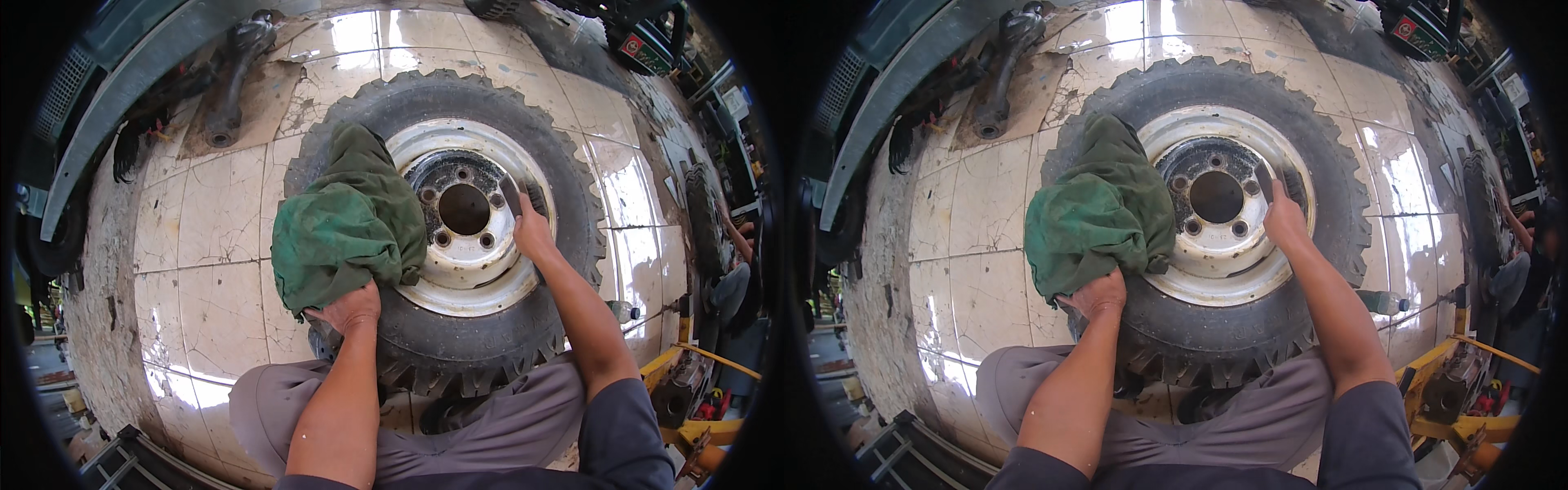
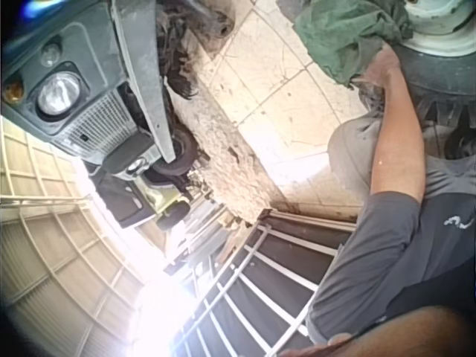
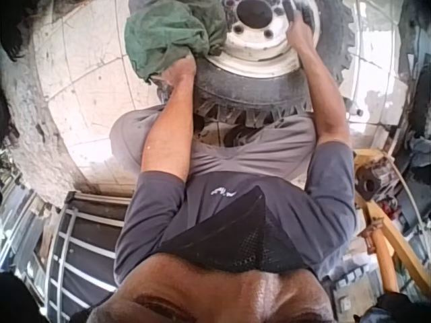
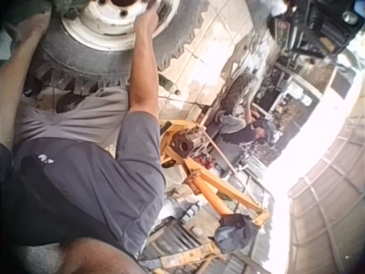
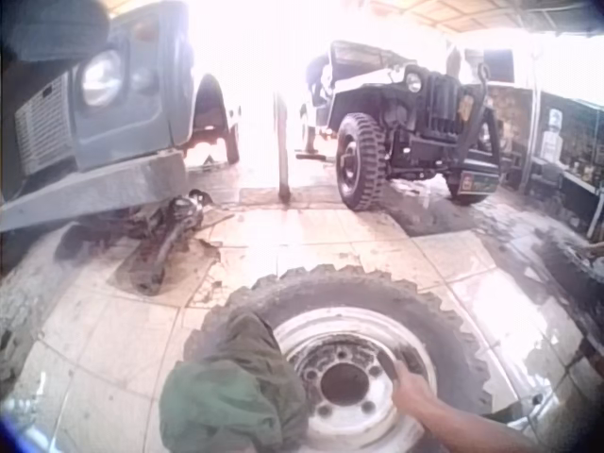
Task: The person sits on the floor and cleans a large vehicle tire. They use a green cloth to wipe the tire's surface and a metal scraper to remove debris from the rim and lug nut holes.
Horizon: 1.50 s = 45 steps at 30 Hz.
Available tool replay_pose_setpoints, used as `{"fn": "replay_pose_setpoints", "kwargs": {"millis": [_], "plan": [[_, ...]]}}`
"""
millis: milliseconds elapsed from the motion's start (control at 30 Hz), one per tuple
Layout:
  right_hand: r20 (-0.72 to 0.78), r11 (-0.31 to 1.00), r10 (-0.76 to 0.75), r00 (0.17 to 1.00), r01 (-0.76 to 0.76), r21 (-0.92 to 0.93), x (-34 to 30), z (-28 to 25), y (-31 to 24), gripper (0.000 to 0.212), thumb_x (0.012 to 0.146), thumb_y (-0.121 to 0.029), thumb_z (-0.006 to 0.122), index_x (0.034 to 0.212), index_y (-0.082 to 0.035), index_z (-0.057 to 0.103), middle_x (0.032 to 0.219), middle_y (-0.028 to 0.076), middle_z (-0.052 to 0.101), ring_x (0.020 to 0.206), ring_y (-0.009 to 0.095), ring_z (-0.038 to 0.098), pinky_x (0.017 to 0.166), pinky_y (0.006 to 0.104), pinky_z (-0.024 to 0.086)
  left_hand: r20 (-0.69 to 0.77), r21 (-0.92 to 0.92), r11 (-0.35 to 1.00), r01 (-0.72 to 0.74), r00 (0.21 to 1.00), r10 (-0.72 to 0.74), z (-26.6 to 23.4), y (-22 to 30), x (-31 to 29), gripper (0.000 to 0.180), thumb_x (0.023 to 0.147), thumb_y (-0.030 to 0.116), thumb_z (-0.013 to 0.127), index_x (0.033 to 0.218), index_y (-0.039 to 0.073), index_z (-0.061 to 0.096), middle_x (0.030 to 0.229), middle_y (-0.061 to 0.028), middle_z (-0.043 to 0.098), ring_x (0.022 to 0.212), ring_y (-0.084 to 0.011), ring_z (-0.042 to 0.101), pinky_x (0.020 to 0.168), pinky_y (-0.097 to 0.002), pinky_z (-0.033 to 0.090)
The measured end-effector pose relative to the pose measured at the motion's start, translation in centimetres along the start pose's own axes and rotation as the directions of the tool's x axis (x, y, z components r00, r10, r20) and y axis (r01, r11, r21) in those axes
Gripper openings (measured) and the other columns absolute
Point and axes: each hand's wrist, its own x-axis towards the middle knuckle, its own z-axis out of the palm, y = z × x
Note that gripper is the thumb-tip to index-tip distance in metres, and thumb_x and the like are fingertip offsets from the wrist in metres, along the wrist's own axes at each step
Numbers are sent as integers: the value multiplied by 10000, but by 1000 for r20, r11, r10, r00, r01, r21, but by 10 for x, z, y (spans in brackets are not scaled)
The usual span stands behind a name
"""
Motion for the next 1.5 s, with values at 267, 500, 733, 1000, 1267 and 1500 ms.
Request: {"fn": "replay_pose_setpoints", "kwargs": {"millis": [267,500,733,1000,1267,1500], "plan": [[3,999,-2,1000,2,-39,5,3,-3,466,919,-49,472,1376,-54,382,853,325,642,829,510,619,756,585,455,76,25,1000,11,997,-13,-6,2,1,716,903,596,417,1515,233,347,1587,-78,312,1463,-337,273,1151,-665,80],[36,999,22,999,-20,-46,12,4,-6,498,921,-55,469,1408,-56,362,877,334,642,841,512,620,775,582,463,38,7,1000,0,999,-1,-4,3,0,712,892,569,448,1512,232,353,1582,-79,321,1463,-330,272,1153,-664,80],[76,997,55,996,-51,-64,11,-4,-12,536,919,-67,471,1440,-57,343,950,340,642,891,511,617,827,579,452,37,18,1000,-3,999,2,-8,4,-1,700,886,541,469,1496,210,377,1563,-89,352,1449,-338,297,1142,-670,97],[62,997,39,997,-34,-74,15,1,-13,504,913,-52,476,1406,-72,372,919,320,650,885,490,632,802,585,464,65,-12,1000,1,998,-1,-6,4,0,712,879,543,472,1499,206,375,1561,-91,356,1451,-347,289,1140,-673,96],[70,994,40,997,-33,-107,16,-2,-16,530,906,-57,491,1421,-87,366,957,302,658,912,468,640,810,574,478,1,18,1000,-10,1000,10,1,1,2,689,876,550,471,1481,225,410,1561,-83,361,1443,-348,310,1134,-682,117],[95,991,59,994,-47,-126,19,-11,-16,506,911,-59,478,1408,-108,395,966,300,659,932,464,641,829,562,480,-66,-1,999,-39,997,39,3,0,0,680,870,547,478,1473,238,420,1559,-78,365,1435,-344,327,1130,-692,115]]}}
